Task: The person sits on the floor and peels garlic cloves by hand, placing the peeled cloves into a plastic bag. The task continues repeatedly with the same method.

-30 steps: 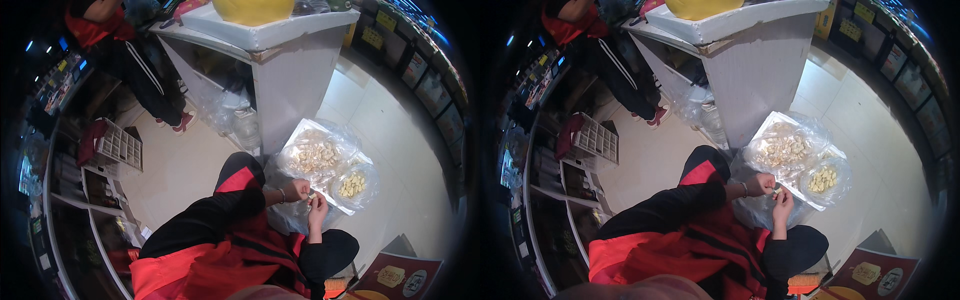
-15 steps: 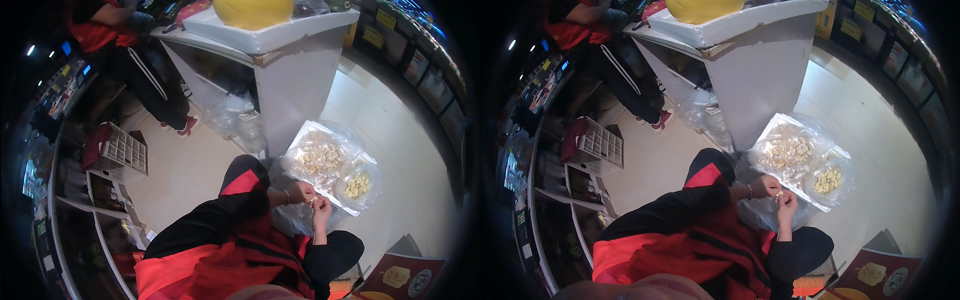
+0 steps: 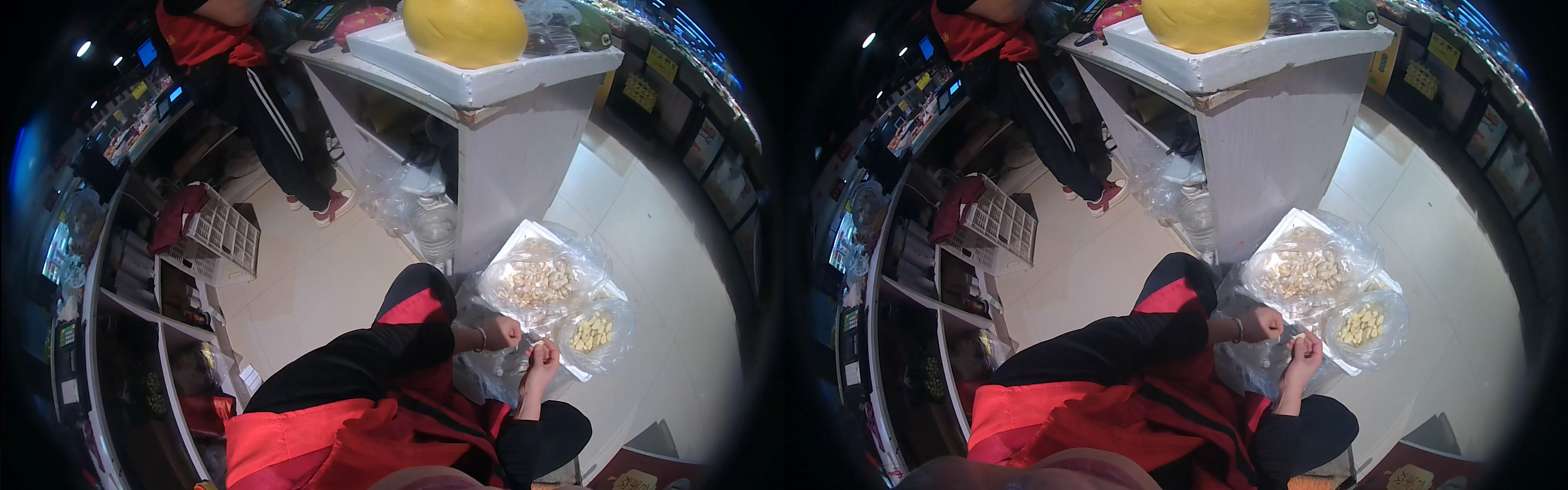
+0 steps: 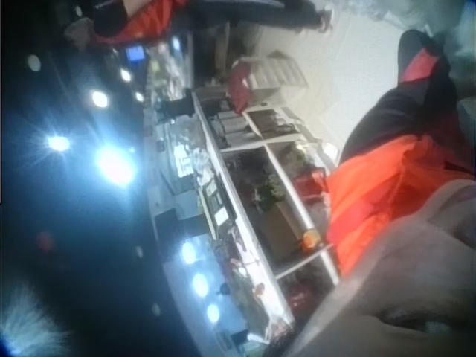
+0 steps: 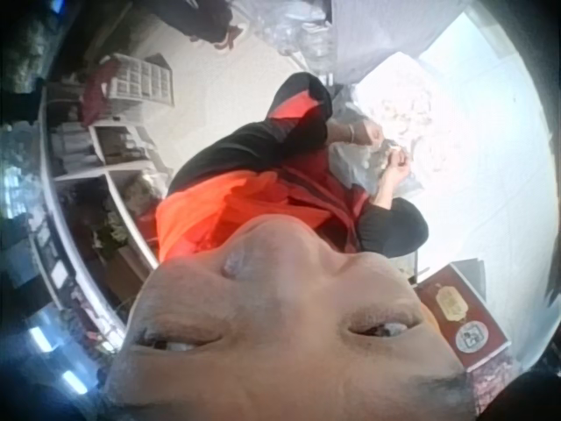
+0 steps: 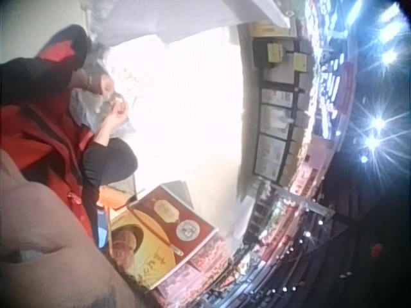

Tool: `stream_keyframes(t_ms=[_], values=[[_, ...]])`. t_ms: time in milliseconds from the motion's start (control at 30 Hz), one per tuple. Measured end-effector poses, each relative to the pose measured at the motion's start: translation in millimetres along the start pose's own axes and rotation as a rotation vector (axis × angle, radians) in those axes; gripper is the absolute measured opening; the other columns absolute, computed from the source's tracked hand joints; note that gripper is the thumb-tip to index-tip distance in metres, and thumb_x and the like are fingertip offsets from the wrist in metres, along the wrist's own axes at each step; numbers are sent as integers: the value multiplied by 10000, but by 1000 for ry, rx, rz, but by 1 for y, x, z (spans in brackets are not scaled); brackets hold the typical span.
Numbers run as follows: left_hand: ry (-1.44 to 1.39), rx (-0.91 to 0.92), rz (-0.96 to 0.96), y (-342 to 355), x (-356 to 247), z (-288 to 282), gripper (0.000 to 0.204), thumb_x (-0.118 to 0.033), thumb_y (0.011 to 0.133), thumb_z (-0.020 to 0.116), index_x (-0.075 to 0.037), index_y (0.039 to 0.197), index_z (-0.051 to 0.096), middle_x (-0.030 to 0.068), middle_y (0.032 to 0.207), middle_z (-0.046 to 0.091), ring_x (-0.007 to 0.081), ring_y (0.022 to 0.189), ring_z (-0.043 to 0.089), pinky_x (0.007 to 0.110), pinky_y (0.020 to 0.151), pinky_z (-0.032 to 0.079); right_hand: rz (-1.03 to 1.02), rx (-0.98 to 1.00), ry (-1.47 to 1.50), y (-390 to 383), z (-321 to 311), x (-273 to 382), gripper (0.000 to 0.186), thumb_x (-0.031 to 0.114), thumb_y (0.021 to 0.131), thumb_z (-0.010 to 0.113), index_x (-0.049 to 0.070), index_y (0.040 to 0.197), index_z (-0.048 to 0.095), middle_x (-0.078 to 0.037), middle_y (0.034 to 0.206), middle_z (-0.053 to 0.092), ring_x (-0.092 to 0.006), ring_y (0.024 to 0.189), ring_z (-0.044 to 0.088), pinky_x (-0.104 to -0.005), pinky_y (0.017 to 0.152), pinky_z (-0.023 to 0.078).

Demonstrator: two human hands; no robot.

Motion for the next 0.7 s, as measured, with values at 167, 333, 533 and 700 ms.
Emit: stream_keyframes(t_ms=[167, 333, 533, 700], values=[[-507, -36, 253, -5, -29, -4, 125, -51, 822, 621, -13, 941, 628, 70, 797, 659, 146, 702, 635, 265, 652, 516, 188, 64, -107, -4, 5, -16, 225, -28, 902, 534, 17, 1123, 536, -61, 841, 607, -108, 684, 581, -205, 618, 497], [-877, 262, -31, -7, -22, 14, 158, -48, 855, 606, 20, 998, 606, 119, 860, 675, 175, 699, 673, 271, 684, 518, 255, 8, -175, -2, -1, -28, 182, 47, 873, 605, -38, 1033, 590, -58, 849, 616, -114, 721, 590, -211, 611, 476], [-698, 107, 0, -6, -20, -7, 177, -68, 856, 608, -12, 1020, 646, 54, 852, 677, 99, 772, 624, 251, 710, 509, 271, 145, 86, -1, 9, -23, 182, -15, 886, 570, -47, 1064, 565, -141, 959, 664, -190, 821, 664, -239, 702, 537], [-449, 140, 37, -7, -32, -14, 239, -134, 843, 676, -1, 1038, 638, 40, 864, 685, 67, 764, 617, 224, 708, 494, 289, 109, 46, -6, 10, -16, 174, -6, 900, 558, -53, 1066, 583, -136, 951, 670, -170, 822, 658, -244, 710, 537]])
Point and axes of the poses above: each hand's wrist, its own y-axis towards the middle knuckle, its own z-axis out of the palm, x = y × z, the point moved 8 cm from there along y, towards the middle knuckle
